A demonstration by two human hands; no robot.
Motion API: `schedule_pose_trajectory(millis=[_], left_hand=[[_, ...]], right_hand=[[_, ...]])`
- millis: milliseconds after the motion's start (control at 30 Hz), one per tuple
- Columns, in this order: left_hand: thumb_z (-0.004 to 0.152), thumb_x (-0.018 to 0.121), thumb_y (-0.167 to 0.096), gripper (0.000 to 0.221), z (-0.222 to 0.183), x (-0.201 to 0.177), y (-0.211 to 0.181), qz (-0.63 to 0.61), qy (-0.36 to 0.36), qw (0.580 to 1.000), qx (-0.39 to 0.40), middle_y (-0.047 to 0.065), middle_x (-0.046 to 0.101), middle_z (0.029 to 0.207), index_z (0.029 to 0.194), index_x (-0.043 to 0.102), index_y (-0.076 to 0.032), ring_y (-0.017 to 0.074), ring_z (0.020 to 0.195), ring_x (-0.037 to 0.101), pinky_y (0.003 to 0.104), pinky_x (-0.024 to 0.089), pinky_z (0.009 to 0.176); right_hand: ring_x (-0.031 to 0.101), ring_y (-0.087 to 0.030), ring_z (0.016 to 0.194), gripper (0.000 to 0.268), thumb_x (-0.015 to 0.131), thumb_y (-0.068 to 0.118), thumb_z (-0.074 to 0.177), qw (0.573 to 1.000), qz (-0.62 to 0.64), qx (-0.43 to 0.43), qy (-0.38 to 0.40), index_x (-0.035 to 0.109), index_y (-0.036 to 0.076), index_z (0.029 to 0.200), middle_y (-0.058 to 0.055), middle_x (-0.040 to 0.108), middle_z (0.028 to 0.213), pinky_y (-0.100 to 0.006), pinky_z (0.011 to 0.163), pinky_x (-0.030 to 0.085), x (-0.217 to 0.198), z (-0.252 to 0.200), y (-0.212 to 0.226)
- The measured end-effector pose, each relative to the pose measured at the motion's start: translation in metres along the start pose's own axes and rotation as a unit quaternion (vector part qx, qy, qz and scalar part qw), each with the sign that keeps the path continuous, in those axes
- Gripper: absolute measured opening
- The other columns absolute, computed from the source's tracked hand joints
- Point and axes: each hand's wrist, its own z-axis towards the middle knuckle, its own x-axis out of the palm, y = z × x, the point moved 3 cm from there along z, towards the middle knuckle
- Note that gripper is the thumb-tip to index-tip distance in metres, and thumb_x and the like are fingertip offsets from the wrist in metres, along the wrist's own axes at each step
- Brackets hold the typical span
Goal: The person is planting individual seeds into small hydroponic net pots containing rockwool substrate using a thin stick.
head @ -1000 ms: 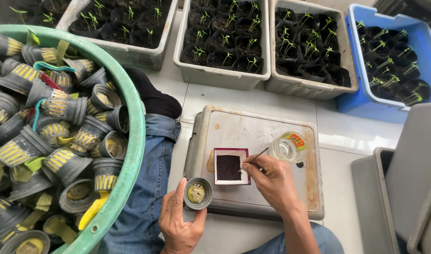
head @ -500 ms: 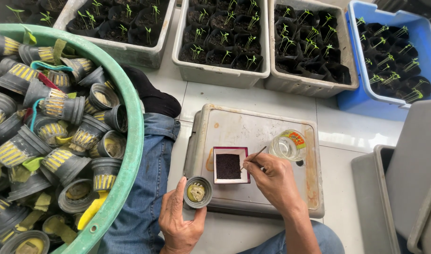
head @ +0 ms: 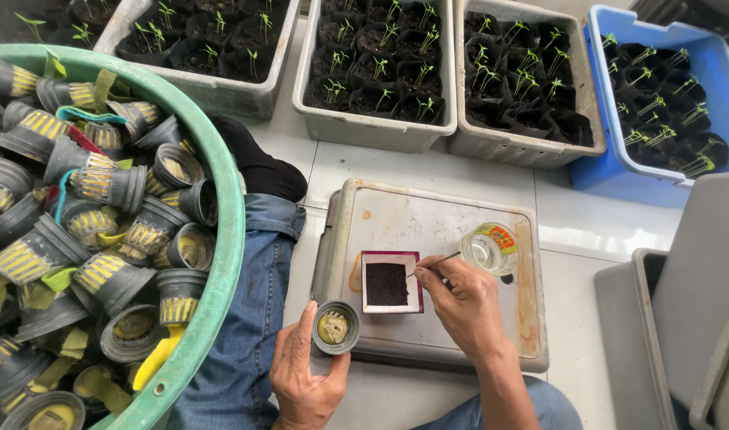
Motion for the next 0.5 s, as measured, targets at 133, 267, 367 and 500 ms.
schedule_pose_trajectory(millis=[133, 267, 367, 500], left_hand=[[0.065, 0.084, -0.003, 0.080, 0.0028, -0.0008, -0.0028, 0.000, -0.004, 1.000, -0.003, 0.018, 0.071, 0.099, 0.138, 0.052, 0.007, 0.0284, 0.094, 0.070, 0.038, 0.060, 0.080], [0.065, 0.084, -0.003, 0.080, 0.0032, -0.0009, -0.0039, 0.004, -0.004, 1.000, 0.002, 0.018, 0.071, 0.100, 0.138, 0.051, 0.008, 0.0289, 0.094, 0.070, 0.038, 0.060, 0.081], [0.066, 0.085, -0.003, 0.080, 0.0022, -0.0003, -0.0030, 0.006, 0.001, 1.000, -0.002, 0.018, 0.071, 0.099, 0.138, 0.051, 0.008, 0.0289, 0.095, 0.070, 0.038, 0.060, 0.081], [0.066, 0.085, -0.004, 0.080, 0.0017, 0.0010, -0.0013, 0.006, 0.004, 1.000, -0.001, 0.018, 0.071, 0.099, 0.138, 0.051, 0.008, 0.0283, 0.095, 0.070, 0.037, 0.060, 0.080]], right_hand=[[0.072, -0.014, 0.067, 0.011, 0.075, 0.010, 0.087, 1.000, 0.001, -0.007, -0.010, 0.079, 0.002, 0.093, -0.010, 0.077, 0.081, -0.029, 0.062, 0.056, 0.0018, 0.0005, -0.0038], [0.073, -0.015, 0.068, 0.011, 0.075, 0.011, 0.087, 1.000, 0.012, 0.006, 0.004, 0.079, 0.002, 0.093, -0.010, 0.078, 0.083, -0.029, 0.062, 0.057, 0.0045, 0.0011, -0.0062], [0.074, -0.015, 0.070, 0.012, 0.075, 0.011, 0.087, 1.000, 0.012, 0.002, 0.004, 0.079, 0.002, 0.094, -0.009, 0.078, 0.084, -0.029, 0.063, 0.058, 0.0052, 0.0017, -0.0065], [0.074, -0.016, 0.069, 0.012, 0.075, 0.011, 0.087, 1.000, 0.016, 0.001, 0.004, 0.079, 0.001, 0.094, -0.010, 0.078, 0.084, -0.030, 0.063, 0.057, 0.0055, 0.0022, -0.0074]])
